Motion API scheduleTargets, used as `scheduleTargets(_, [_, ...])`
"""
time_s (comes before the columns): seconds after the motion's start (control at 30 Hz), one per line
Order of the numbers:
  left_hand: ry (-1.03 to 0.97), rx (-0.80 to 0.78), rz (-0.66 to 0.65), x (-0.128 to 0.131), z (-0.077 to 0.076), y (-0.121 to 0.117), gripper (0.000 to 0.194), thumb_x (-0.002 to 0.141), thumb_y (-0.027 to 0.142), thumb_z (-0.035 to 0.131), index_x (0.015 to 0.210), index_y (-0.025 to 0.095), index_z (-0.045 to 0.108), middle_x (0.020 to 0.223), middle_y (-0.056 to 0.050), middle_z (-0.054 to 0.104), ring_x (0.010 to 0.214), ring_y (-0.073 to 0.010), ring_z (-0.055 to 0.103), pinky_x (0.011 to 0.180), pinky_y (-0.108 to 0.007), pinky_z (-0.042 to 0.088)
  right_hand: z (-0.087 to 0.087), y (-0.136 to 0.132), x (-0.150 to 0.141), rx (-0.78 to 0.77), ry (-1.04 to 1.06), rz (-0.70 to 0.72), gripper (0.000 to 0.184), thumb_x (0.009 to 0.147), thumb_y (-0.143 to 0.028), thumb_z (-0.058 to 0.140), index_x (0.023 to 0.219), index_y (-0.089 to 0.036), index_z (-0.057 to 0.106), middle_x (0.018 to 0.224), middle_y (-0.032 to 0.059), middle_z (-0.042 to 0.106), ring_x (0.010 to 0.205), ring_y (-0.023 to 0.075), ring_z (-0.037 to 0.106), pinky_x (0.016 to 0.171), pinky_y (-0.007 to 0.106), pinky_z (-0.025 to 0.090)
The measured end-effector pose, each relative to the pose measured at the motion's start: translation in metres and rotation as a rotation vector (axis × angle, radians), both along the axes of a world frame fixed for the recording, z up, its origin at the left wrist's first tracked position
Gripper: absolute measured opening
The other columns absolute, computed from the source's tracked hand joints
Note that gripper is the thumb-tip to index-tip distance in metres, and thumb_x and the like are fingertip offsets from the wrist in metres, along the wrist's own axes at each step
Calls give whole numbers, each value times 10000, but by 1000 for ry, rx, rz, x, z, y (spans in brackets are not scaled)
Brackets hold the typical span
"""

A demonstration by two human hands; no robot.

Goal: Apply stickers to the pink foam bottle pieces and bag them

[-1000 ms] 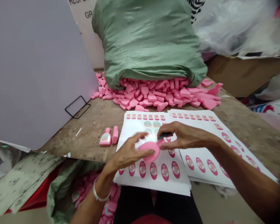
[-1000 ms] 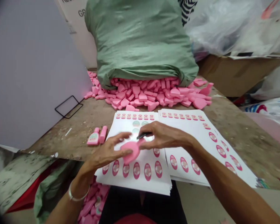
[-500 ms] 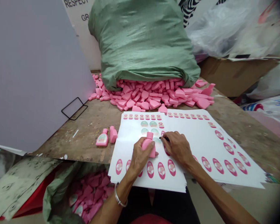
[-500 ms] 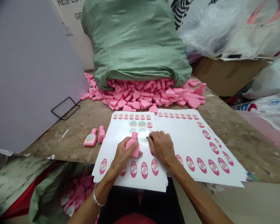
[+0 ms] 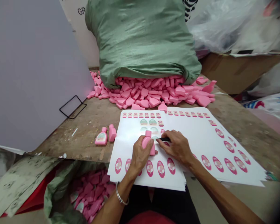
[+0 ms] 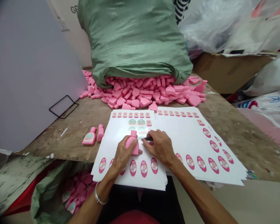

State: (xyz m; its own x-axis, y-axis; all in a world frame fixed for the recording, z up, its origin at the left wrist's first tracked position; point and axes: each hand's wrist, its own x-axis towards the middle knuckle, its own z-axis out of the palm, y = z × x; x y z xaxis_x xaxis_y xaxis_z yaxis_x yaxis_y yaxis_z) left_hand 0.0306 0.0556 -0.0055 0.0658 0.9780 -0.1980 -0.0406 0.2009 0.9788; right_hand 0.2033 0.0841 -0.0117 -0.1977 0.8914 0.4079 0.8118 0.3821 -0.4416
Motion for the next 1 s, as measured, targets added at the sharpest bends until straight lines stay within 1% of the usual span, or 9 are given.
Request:
scheduleTargets(0.1, [-54,14,11,-1,-2,0,420,814,523,585,1006,151,560,718,-1,594,588,-178,682,573,-282,550,10,0,5,-20,145,-71,210,851,-414,571,809,-210,542,749,25,623,657,158,530,645,292,405])
scheduleTargets(0.17, [-69,6,18,-2,-2,0,432,810,533,585,1007,148,561,705,3,588,590,-179,680,576,-289,554,9,4,8,-1,74,-71,194,868,-394,552,816,-207,555,768,32,634,690,169,535,664,304,388])
scheduleTargets(0.27, [-45,-2,17,-3,-1,0,440,806,534,589,1008,144,564,699,-1,597,589,-176,677,587,-293,557,-2,9,8,40,-134,27,177,900,-332,497,840,-189,582,806,56,658,751,196,544,696,333,342])
scheduleTargets(0.37, [-37,1,9,-3,-1,-1,440,805,532,593,1011,144,569,728,-9,612,577,-166,672,584,-290,557,-13,10,6,46,-192,52,185,915,-298,461,836,-184,583,785,57,653,753,195,541,698,332,310])
scheduleTargets(0.6, [5,1,20,-2,-1,-1,411,817,529,580,993,158,574,705,-2,621,575,-158,667,583,-274,547,-13,16,10,-55,-70,143,132,885,-290,500,820,-204,576,758,33,646,750,186,542,727,330,328])
scheduleTargets(0.7, [7,-1,10,-2,-1,-1,400,822,521,578,1000,162,571,742,-7,626,589,-157,670,591,-277,549,-15,19,10,-73,-58,137,132,867,-318,531,818,-205,577,779,37,651,759,188,546,737,338,349])
scheduleTargets(0.77, [0,-2,10,-2,-2,0,405,821,520,579,1012,162,572,738,-7,624,591,-159,671,596,-280,549,-16,20,8,-83,-43,99,160,835,-357,573,780,-206,568,755,37,643,726,185,541,732,342,368])
scheduleTargets(0.87, [-37,-17,33,-3,-2,1,443,807,538,585,1024,152,573,696,-4,617,579,-164,668,584,-280,548,-10,17,5,-156,71,44,214,790,-403,612,722,-212,544,702,23,617,655,167,532,684,325,411])
scheduleTargets(1.0, [-129,-76,63,-4,2,2,496,778,574,600,1024,143,579,688,-12,617,582,-163,660,586,-282,553,12,5,2,-294,387,10,285,778,-478,623,721,-207,558,663,3,590,592,139,526,553,268,426])
